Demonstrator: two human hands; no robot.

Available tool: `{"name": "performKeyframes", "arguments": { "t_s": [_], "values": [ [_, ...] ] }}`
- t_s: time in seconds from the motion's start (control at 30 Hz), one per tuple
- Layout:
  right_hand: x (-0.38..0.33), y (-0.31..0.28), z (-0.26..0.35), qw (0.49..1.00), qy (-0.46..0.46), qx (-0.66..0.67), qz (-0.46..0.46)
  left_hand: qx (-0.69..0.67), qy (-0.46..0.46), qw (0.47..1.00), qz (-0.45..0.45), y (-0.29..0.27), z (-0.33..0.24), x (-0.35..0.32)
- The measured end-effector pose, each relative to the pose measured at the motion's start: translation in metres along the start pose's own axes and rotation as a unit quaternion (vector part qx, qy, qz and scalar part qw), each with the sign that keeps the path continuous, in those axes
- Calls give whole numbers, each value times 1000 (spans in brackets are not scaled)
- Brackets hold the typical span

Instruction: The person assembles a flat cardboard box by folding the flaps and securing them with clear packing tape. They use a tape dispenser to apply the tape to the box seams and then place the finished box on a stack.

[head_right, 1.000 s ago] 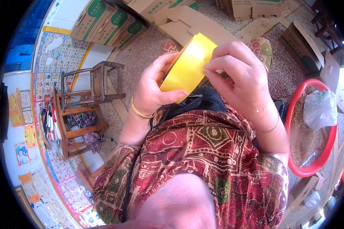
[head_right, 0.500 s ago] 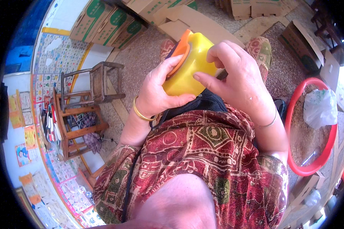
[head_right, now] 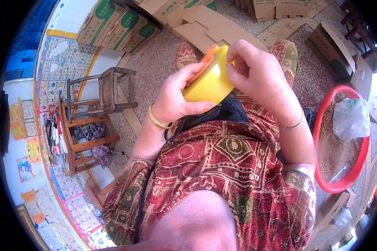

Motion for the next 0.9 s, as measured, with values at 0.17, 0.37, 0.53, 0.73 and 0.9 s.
{"name": "performKeyframes", "arguments": {
  "t_s": [0.17,0.37,0.53,0.73,0.9],
  "values": [
    [-12,-3,-15,956,-23,240,-170,-211,-14,977,35,-3,2,2],
    [-30,-13,-69,916,-31,233,-326,-323,75,941,74,-14,2,-1],
    [-30,26,-84,828,154,482,-243,-388,122,908,103,-10,-2,-1],
    [-39,55,-53,763,22,636,-115,-392,161,898,115,-10,-11,9],
    [-40,60,-52,755,56,633,-163,-387,142,907,87,-5,-24,10]
  ]
}}
Point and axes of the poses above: each hand's wrist, its own x-axis towards the middle knuckle, its own y-axis out of the palm, z = x × y, the point moved 4 cm from there along x, towards the middle knuckle, and after that the axes turned 14 degrees about -y, right-handed, at the moved point
